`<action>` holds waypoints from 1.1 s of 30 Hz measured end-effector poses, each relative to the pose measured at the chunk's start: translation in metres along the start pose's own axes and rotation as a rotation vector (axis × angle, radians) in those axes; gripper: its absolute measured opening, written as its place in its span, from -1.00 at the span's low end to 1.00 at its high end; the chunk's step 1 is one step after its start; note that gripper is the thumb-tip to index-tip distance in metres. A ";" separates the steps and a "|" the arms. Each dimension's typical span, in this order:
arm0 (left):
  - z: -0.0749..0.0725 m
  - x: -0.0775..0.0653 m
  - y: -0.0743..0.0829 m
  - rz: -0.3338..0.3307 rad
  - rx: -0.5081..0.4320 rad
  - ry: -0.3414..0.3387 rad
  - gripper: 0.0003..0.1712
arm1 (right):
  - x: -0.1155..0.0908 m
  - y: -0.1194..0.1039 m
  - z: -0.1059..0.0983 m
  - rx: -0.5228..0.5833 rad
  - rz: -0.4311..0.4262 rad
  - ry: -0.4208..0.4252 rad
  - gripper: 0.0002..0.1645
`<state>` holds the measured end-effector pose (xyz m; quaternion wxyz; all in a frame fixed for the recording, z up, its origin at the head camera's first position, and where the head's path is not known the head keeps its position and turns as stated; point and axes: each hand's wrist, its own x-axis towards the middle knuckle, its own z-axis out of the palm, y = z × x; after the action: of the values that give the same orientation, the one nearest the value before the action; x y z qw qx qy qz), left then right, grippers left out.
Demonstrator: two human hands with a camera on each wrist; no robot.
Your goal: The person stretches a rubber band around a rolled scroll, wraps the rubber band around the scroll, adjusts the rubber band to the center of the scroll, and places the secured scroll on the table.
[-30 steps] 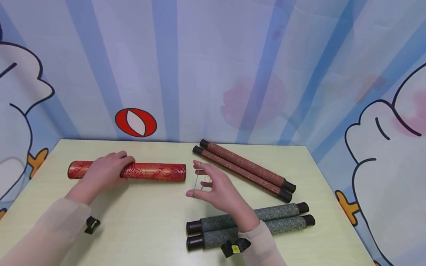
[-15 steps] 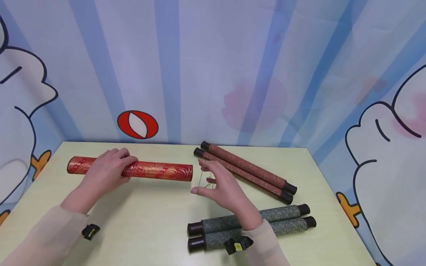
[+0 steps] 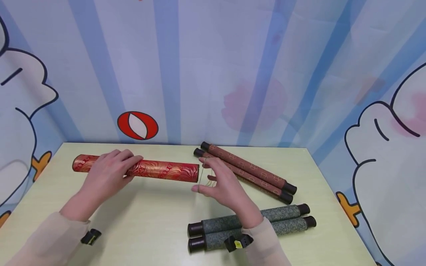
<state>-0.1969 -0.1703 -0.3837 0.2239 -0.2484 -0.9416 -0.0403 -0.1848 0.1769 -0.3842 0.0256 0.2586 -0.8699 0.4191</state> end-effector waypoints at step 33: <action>-0.007 -0.002 0.012 0.097 -0.091 0.171 -0.48 | 0.013 -0.012 -0.002 -0.036 -0.051 0.013 -0.30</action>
<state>-0.1867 -0.1619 -0.3787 0.2936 -0.2992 -0.9031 -0.0934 -0.1907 0.1666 -0.3710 0.0467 0.2773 -0.8702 0.4045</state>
